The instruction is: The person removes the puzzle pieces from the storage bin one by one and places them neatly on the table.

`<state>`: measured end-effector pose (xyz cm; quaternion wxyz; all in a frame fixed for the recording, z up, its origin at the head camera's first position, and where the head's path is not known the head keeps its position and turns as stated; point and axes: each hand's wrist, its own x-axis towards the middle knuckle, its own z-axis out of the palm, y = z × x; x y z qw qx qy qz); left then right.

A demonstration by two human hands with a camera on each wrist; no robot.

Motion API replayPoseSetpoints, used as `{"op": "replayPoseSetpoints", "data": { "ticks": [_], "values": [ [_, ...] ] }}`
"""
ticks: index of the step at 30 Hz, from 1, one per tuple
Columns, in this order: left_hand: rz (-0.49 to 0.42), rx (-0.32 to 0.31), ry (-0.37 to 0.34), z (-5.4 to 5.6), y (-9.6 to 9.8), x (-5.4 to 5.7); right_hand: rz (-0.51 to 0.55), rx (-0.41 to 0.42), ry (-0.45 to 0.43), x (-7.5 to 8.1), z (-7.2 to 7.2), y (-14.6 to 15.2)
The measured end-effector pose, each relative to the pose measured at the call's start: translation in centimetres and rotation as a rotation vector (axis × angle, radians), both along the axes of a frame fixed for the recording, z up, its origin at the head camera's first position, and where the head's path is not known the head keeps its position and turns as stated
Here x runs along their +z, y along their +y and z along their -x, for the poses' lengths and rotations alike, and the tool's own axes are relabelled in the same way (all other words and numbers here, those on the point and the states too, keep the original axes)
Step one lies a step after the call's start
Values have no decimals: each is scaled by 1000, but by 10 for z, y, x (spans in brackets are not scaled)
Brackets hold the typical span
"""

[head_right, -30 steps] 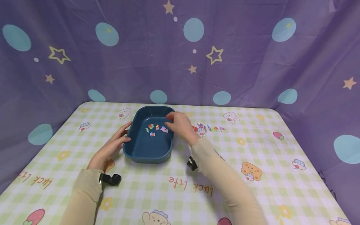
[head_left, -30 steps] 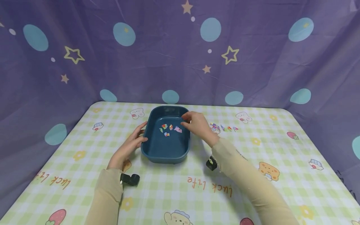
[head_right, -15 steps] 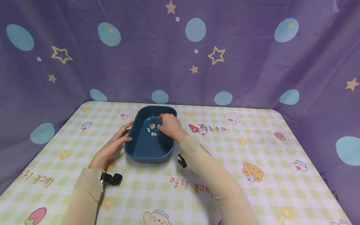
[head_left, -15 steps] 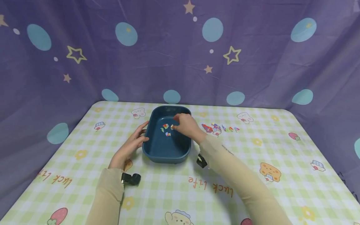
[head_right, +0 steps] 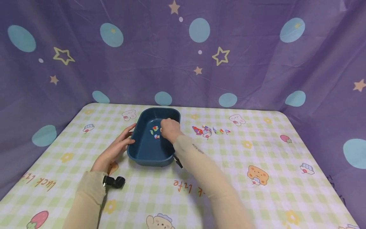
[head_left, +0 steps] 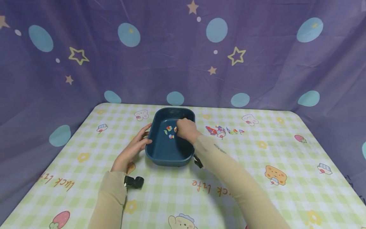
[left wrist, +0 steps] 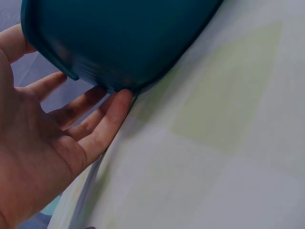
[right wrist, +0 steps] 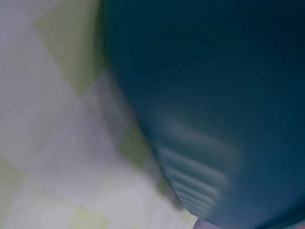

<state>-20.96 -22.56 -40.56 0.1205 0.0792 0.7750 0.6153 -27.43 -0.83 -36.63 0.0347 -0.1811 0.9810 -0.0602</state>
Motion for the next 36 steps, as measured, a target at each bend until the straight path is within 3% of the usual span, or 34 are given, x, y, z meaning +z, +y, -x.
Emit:
{"op": "replayPoseSetpoints", "data": {
  "ticks": [7, 15, 20, 29, 36],
  "values": [
    [4, -3, -7, 1, 1, 1, -25, -32, 3, -2, -2, -2],
    [4, 3, -6, 1, 2, 0, -53, 1, 27, -6, -1, -1],
    [-9, -2, -14, 0, 2, -2, -56, 30, -15, -6, -1, 1],
    [13, 12, -9, 0, 1, 0, 144, 80, -73, 0, -1, 4],
    [8, 14, -15, 0, 1, 1, 223, 111, -83, 3, -5, 6]
  ]
}}
